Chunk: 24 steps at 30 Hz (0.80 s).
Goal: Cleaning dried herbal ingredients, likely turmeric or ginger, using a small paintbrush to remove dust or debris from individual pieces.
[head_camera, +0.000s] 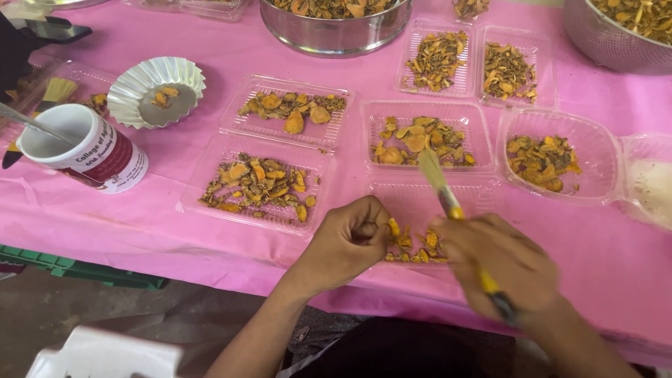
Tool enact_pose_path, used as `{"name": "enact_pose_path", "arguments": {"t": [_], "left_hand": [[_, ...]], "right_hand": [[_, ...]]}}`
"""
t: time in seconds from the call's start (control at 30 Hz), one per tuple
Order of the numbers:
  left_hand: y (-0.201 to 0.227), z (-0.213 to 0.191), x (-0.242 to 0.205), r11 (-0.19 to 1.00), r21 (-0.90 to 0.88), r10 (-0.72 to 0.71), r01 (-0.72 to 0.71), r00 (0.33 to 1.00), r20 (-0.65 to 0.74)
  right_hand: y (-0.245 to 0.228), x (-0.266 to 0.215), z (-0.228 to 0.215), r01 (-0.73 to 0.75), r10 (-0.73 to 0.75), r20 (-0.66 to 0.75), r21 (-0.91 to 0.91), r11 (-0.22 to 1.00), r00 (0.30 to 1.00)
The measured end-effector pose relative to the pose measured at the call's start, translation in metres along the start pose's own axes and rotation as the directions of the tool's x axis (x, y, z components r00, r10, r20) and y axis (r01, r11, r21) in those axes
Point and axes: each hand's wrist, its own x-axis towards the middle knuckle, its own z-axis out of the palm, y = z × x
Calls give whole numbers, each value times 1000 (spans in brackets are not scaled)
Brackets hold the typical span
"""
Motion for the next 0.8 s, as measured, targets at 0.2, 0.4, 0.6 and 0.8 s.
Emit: {"name": "enact_pose_path", "arguments": {"t": [0.2, 0.4, 0.6, 0.8], "left_hand": [[-1, 4, 0, 999, -42, 11, -15, 997, -83], [2, 4, -1, 999, 33, 11, -6, 990, -141], [3, 6, -3, 996, 90, 36, -23, 989, -144], [5, 5, -5, 989, 146, 16, 8, 987, -159]], "right_hand": [[-66, -26, -10, -611, 633, -97, 184, 770, 768], [-68, -25, 1, -503, 522, -56, 196, 842, 851], [-65, -31, 5, -475, 482, -7, 153, 866, 876], [-79, -20, 0, -546, 560, -46, 169, 821, 827]]}}
